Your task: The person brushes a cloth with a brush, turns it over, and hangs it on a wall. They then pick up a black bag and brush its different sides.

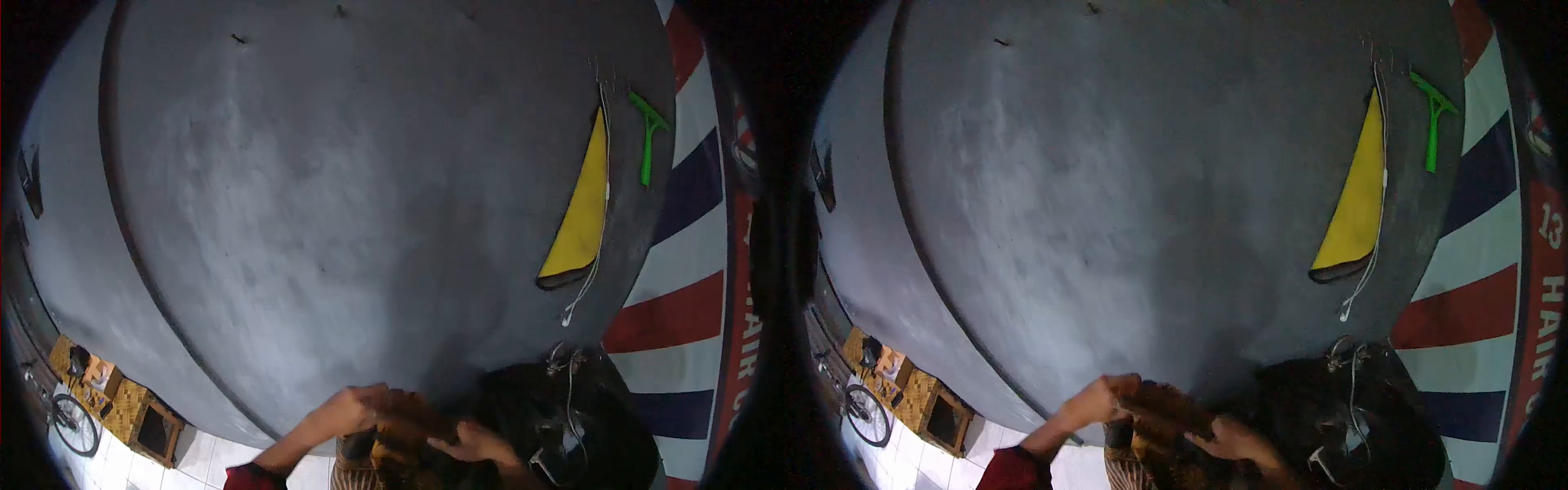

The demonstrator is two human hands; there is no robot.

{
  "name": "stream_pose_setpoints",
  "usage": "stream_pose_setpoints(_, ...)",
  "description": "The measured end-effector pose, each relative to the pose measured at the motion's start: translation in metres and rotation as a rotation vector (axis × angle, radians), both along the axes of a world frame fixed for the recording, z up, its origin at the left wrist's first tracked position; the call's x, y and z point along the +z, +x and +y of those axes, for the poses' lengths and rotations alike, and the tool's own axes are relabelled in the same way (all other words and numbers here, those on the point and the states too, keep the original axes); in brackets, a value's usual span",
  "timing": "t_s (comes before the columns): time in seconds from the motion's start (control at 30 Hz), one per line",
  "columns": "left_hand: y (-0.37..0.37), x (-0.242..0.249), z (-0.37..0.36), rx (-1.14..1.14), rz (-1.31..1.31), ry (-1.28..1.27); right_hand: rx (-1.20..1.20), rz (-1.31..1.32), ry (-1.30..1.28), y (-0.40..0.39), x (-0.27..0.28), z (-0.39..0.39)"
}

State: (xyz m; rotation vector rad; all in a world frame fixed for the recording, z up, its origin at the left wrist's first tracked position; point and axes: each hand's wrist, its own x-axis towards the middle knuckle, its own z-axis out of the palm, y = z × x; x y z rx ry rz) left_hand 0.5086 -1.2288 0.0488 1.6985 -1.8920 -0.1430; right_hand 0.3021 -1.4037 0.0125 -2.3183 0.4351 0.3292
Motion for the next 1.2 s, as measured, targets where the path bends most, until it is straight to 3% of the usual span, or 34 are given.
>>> stream_pose_setpoints(0.03,0.016,0.013,-0.006,-0.047,-0.106,-0.133,-0.033,0.031,-0.057,0.01,0.017,-0.006)
stream_pose_setpoints(0.07,0.031,0.023,-0.012,-0.095,-0.212,-0.262,-0.108,-0.139,0.032,0.016,0.03,-0.008)
stream_pose_setpoints(0.17,0.055,0.094,-0.025,-0.066,-0.398,-0.458,0.034,-0.944,-0.18,0.05,0.089,-0.014)
stream_pose_setpoints(0.27,0.061,0.161,-0.027,0.096,-0.599,-0.565,-0.047,-1.291,-0.297,0.089,0.155,-0.007)
stream_pose_setpoints(0.37,0.084,0.216,-0.035,0.135,-0.662,-0.706,-0.108,-1.297,-0.334,0.112,0.217,-0.015)
stream_pose_setpoints(0.4,0.091,0.236,-0.037,0.175,-0.704,-0.729,-0.087,-1.411,-0.387,0.125,0.238,-0.02)
stream_pose_setpoints(0.53,0.114,0.313,-0.047,0.268,-0.859,-1.056,0.013,-1.362,-0.408,0.161,0.335,-0.03)
stream_pose_setpoints(0.73,0.151,0.406,-0.059,0.376,-0.939,-1.167,-0.208,-1.357,-0.503,0.206,0.446,-0.031)
stream_pose_setpoints(0.97,0.171,0.44,-0.079,0.431,-0.938,-1.184,-0.438,-1.404,-0.409,0.232,0.479,-0.02)
stream_pose_setpoints(1.07,0.176,0.445,-0.093,0.45,-0.887,-1.143,-0.428,-1.585,-0.394,0.24,0.481,-0.052)
stream_pose_setpoints(1.2,0.184,0.444,-0.103,0.393,-0.896,-1.235,-0.425,-1.546,-0.624,0.231,0.486,-0.059)
